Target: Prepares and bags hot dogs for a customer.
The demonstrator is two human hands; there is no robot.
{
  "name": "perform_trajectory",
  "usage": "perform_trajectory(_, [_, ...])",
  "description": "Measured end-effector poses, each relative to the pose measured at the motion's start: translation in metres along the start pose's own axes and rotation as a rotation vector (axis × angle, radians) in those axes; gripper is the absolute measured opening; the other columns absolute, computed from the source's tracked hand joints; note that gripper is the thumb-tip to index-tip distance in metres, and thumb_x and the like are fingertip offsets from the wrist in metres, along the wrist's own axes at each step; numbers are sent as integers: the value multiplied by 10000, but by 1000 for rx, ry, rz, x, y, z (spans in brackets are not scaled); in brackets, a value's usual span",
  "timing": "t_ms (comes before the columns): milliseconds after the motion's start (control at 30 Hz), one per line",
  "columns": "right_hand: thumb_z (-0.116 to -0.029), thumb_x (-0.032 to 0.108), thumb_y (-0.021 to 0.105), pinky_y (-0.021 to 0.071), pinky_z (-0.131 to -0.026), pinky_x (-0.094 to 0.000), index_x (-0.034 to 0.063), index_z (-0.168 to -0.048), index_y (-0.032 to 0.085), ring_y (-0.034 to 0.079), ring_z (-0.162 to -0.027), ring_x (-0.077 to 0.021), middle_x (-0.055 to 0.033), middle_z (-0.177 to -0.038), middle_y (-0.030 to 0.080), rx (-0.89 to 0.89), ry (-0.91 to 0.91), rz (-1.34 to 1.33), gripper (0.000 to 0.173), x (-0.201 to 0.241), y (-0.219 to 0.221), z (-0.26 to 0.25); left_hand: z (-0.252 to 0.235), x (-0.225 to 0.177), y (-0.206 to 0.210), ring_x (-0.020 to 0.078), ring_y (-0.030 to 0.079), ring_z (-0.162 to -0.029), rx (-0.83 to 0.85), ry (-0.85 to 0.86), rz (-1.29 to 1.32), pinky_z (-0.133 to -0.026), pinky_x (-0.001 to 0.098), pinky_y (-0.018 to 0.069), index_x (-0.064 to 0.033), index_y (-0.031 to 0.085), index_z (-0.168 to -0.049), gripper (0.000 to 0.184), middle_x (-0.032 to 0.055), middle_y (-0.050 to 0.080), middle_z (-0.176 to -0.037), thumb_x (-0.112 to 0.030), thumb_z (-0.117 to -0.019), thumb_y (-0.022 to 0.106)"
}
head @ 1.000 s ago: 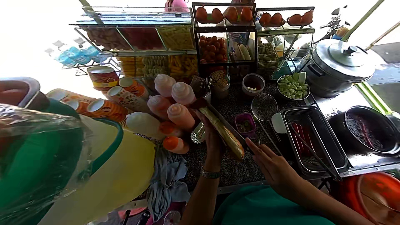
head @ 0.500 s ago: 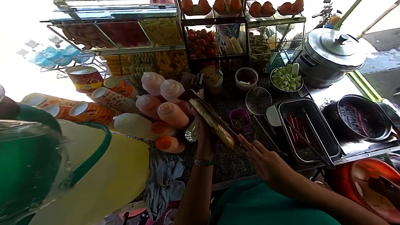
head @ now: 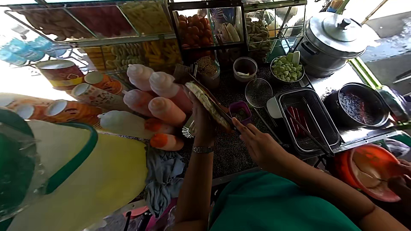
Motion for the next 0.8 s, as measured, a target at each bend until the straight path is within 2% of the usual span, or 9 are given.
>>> perform_trajectory(133, [-1099, 148, 384, 569, -648, -370, 46, -1571, 393, 670, -748, -269, -206, -1140, 630, 12, -16, 7, 482, 1, 0, 12, -6, -8, -8, 107, 657, -842, -41, 41, -20, -730, 350, 585, -247, 532, -1356, 637, -3, 658, -1048, -705, -1017, 247])
perform_trajectory(267, [-1112, 153, 365, 573, -742, -403, 66, -1598, 337, 674, -835, -287, -210, -1191, 614, 42, 28, -21, 494, -1, -1, -8, -7, -1, 6, 108, 663, -837, -7, -2, 37, -723, 339, 589, -261, 531, -1363, 646, -6, 659, -1047, -728, -999, 274])
perform_trajectory(433, [-1099, 153, 386, 564, -663, -367, 38, -1570, 395, 658, -753, -268, -205, -1114, 628, 45, -7, -29, 484, -4, 1, 7, -22, -14, -2, 116, 644, -850, -139, -17, -21, -753, 357, 566, -208, 539, -1355, 733, 23, 652, -1056, -751, -988, 213])
perform_trajectory(500, [-1105, 153, 367, 564, -705, -387, 36, -1579, 374, 662, -805, -285, -214, -1142, 623, 76, 12, -49, 489, -4, 1, -3, -21, -12, 6, 132, 657, -794, -171, -50, 12, -701, 364, 577, -183, 561, -1312, 750, 37, 669, -995, -755, -985, 200])
perform_trajectory(567, [-1107, 153, 357, 563, -750, -410, 45, -1593, 347, 664, -855, -304, -224, -1179, 613, 90, 35, -64, 498, -4, 2, -17, -31, -7, 12, 151, 650, -804, -186, -78, 127, -722, 377, 576, -146, 553, -1311, 708, 51, 646, -981, -695, -1020, 213])
perform_trajectory(633, [-1100, 139, 374, 569, -715, -411, 47, -1594, 345, 668, -817, -303, -221, -1170, 613, 62, 19, -57, 503, -4, 4, -17, -41, -13, 15, 164, 642, -729, -251, -101, 225, -666, 372, 569, -104, 572, -1238, 666, 65, 636, -890, -641, -1044, 229])
perform_trajectory(700, [-1081, 120, 414, 574, -631, -397, 35, -1566, 400, 669, -721, -284, -209, -1119, 632, -4, -19, -40, 493, -5, 9, -6, -44, -23, 14, 172, 649, -631, -296, -116, 282, -583, 357, 576, -79, 586, -1141, 662, 69, 640, -787, -627, -1048, 225])
perform_trajectory(733, [-1074, 113, 423, 572, -608, -389, 31, -1558, 413, 663, -693, -276, -204, -1094, 633, -22, -30, -35, 491, -6, 10, -4, -44, -26, 13, 172, 640, -631, -304, -117, 315, -587, 354, 567, -79, 585, -1122, 652, 68, 632, -778, -619, -1050, 227])
perform_trajectory(800, [-1082, 119, 407, 577, -641, -410, 38, -1570, 394, 670, -730, -292, -212, -1109, 631, 10, -5, -41, 495, -7, 9, -10, -45, -24, 16, 164, 635, -639, -286, -110, 351, -598, 341, 568, -68, 567, -1138, 634, 67, 620, -774, -593, -1060, 221])
Point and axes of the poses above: each hand's wrist, its own z-axis away from the middle knuckle, its own y-axis out of the palm, x = y × z, the point moved 2 cm from there along -z, towards the middle knuckle
